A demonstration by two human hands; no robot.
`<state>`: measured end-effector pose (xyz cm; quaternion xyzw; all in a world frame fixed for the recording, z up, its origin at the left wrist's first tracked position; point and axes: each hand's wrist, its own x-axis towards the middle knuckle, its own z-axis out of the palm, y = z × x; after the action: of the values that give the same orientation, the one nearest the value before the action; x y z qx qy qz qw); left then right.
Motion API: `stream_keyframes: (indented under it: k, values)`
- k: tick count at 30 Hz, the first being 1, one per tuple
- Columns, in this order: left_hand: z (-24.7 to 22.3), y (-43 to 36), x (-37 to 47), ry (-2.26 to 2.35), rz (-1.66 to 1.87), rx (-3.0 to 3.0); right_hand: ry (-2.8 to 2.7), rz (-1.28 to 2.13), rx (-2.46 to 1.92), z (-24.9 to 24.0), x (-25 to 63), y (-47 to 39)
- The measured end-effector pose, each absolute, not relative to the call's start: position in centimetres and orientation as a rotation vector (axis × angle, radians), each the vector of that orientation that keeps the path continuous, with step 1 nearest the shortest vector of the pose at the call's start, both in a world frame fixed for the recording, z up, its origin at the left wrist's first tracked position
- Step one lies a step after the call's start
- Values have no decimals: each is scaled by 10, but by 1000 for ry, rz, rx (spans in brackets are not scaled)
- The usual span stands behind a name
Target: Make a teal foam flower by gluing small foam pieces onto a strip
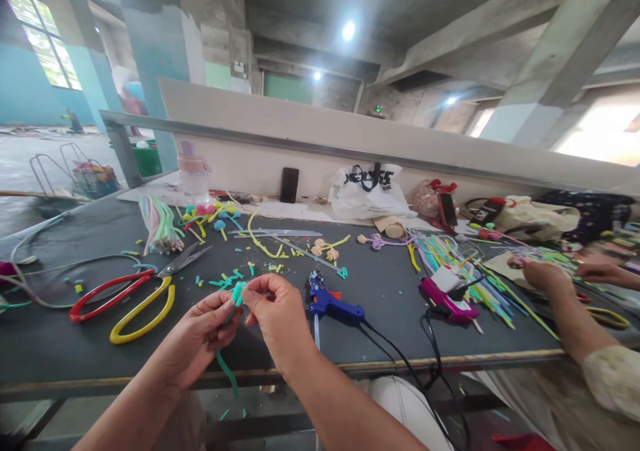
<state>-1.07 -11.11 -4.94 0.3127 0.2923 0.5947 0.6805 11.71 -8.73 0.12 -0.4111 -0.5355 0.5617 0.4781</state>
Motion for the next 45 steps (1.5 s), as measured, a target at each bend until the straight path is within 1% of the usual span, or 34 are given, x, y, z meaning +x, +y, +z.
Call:
stream_keyframes:
  k: [11, 19, 34, 40, 45]
  values:
    - [-47, -111, -10, 653, 1328, 727, -1357, 1300, -1018, -3, 115, -85]
    - [-47, -111, -9, 649, 1322, 725, -1465, 1175, -1082, -5, 115, -83]
    - [-41, -113, -6, 700, 1355, 783, -1531, 1164, -1101, -7, 117, -82]
    - [-42, -114, 0, 831, 1405, 790, -1552, 1142, -1115, -6, 117, -85]
    - [-44, -113, 2, 848, 1424, 818, -1561, 1138, -1101, -6, 116, -86]
